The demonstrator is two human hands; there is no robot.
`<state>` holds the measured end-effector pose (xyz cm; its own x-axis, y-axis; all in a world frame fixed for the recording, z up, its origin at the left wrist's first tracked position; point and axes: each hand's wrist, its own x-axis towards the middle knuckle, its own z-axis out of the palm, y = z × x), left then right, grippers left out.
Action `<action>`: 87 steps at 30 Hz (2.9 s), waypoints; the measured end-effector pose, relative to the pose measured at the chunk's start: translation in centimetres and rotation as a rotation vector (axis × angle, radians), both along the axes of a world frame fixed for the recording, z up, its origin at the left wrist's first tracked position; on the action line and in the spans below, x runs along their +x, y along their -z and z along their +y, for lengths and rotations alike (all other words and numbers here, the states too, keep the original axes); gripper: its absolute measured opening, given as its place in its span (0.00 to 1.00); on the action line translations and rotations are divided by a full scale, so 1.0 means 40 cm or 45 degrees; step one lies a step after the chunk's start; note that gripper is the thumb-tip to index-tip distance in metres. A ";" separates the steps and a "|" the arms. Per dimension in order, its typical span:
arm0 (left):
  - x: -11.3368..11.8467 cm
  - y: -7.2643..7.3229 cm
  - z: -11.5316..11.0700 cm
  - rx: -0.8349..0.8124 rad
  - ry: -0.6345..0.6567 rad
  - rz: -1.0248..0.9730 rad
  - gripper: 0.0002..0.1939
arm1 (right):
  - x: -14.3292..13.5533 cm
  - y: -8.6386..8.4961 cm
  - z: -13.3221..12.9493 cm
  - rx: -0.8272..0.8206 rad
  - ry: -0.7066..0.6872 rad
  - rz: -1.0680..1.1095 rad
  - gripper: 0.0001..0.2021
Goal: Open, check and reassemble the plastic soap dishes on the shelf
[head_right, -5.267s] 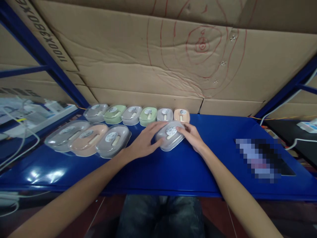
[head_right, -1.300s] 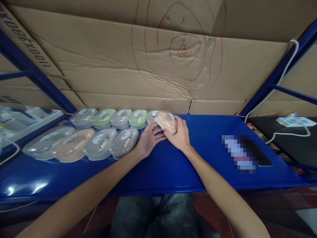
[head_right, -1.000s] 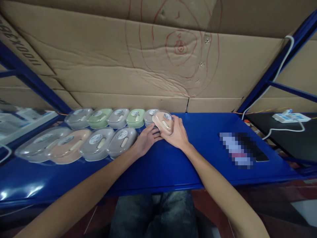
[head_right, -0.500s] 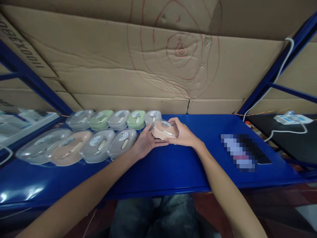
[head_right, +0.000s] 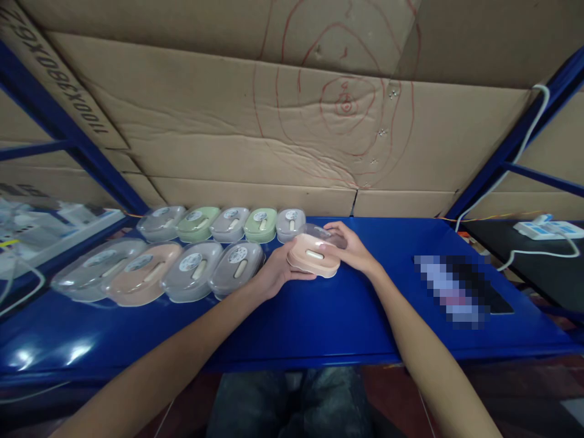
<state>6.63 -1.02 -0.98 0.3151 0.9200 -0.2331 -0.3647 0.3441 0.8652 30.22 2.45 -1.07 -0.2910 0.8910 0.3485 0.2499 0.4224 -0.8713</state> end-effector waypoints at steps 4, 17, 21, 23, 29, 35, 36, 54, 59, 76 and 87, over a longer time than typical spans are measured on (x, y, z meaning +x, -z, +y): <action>0.002 0.015 0.000 0.065 -0.041 0.056 0.17 | 0.052 0.011 0.028 0.051 0.264 -0.070 0.34; 0.005 0.005 0.002 0.093 -0.220 0.138 0.14 | 0.148 0.066 0.063 0.263 0.475 -0.955 0.42; 0.003 0.004 0.002 0.096 -0.226 0.143 0.16 | 0.157 0.067 0.071 0.283 0.400 -0.981 0.37; 0.002 0.005 0.002 0.097 -0.215 0.131 0.17 | 0.160 0.066 0.073 0.282 0.395 -0.986 0.37; -0.001 0.004 0.001 0.095 -0.232 0.142 0.14 | 0.160 0.056 0.068 0.267 0.392 -0.994 0.36; 0.006 0.011 0.001 0.091 -0.194 0.072 0.17 | 0.090 -0.004 0.020 0.345 0.385 -0.564 0.28; 0.007 0.010 0.000 0.094 -0.184 0.056 0.17 | 0.068 -0.016 0.006 0.371 0.305 -0.479 0.29; 0.007 -0.007 -0.007 -0.004 -0.076 -0.288 0.23 | -0.059 -0.042 -0.060 0.417 0.058 -0.308 0.29; 0.008 -0.007 -0.009 -0.021 -0.099 -0.270 0.23 | -0.070 -0.029 -0.057 0.347 0.050 -0.196 0.26; 0.014 -0.012 -0.021 -0.079 -0.229 -0.200 0.19 | -0.053 -0.024 -0.034 0.144 0.110 0.123 0.23; 0.021 -0.016 -0.025 -0.031 -0.325 -0.015 0.23 | 0.139 -0.139 -0.060 0.003 0.340 -0.589 0.28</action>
